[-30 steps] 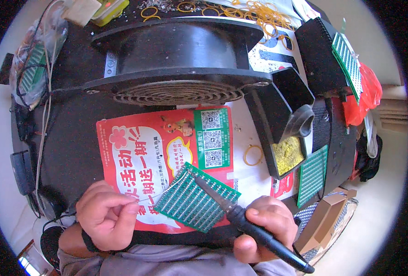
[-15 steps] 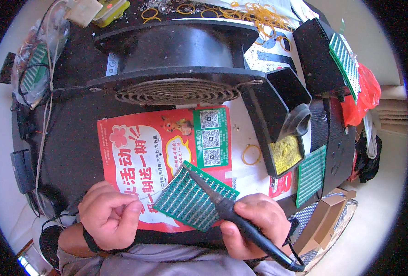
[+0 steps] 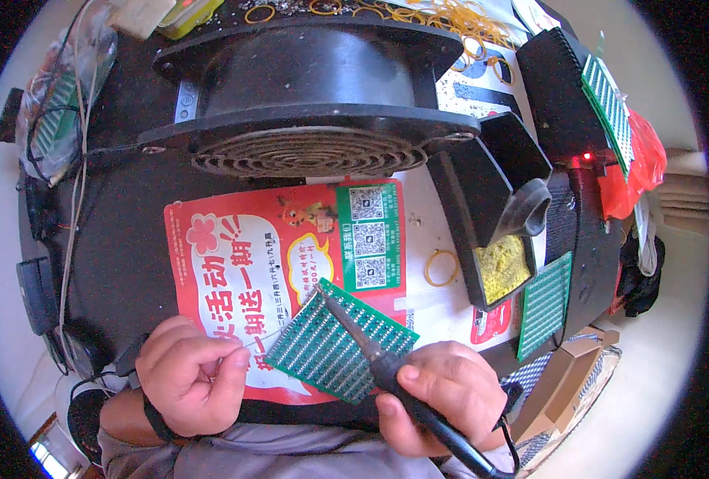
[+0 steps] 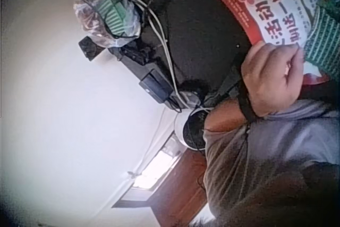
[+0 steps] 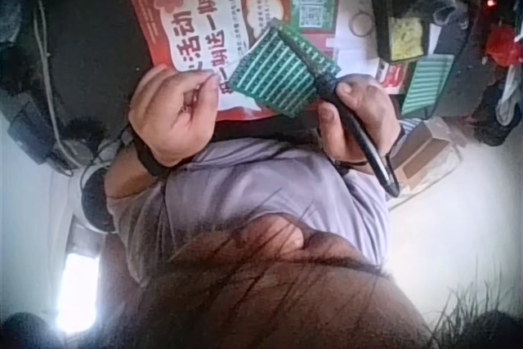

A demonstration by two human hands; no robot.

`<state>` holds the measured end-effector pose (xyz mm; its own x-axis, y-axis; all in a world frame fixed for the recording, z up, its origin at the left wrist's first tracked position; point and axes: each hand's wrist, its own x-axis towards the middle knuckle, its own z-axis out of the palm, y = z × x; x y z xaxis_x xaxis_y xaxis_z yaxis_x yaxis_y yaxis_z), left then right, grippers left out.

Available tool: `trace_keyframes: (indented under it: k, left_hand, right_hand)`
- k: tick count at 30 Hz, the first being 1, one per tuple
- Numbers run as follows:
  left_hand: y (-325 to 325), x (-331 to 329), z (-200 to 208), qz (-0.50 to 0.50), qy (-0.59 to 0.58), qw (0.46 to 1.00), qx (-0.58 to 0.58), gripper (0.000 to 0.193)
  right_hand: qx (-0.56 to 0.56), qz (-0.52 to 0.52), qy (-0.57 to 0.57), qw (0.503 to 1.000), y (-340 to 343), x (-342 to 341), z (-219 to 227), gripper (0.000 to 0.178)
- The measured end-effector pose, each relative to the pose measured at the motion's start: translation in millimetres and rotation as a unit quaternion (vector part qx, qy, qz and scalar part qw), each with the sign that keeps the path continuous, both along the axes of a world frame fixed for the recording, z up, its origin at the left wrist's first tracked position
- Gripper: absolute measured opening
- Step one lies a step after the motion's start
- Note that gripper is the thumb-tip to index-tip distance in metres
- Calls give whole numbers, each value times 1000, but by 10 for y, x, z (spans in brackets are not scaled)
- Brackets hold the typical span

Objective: Soldering components onto a small green printed circuit board at a workbench.

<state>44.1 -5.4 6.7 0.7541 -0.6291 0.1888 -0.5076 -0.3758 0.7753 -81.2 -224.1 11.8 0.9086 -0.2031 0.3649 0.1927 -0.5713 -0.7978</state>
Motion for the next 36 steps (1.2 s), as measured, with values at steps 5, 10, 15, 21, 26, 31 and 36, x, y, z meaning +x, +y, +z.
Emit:
trace_keyframes:
  k: [5, 10, 15, 21, 26, 31, 36]
  left_hand:
    - [13, -15, -41, 1, -12, 1000, -8, 17]
    - [7, -13, -23, -3, -7, 1000, -4, 18]
    - [19, -15, -28, -10, -7, 1000, 7, 19]
    - [8, -14, -41, -13, -14, 1000, -2, 19]
    - [13, -22, -37, -12, -16, 1000, 2, 19]
    - [4, -14, -37, -19, -15, 1000, -3, 19]
    - [11, -5, -47, -29, -21, 999, -1, 20]
  right_hand:
    - [-12, 3, -6, 1000, -2, 2, -20, 38]
    - [-17, 16, -3, 1000, -23, 11, 19, 39]
    - [2, 10, -6, 1000, -3, 8, -10, 37]
    - [-1, -10, -22, 1000, 26, 19, -7, 35]
    - [4, -5, -17, 1000, 37, 29, -13, 33]
    - [1, 2, -20, 1000, 26, 10, -11, 34]
    - [-1, 7, -14, 1000, 18, 5, -13, 34]
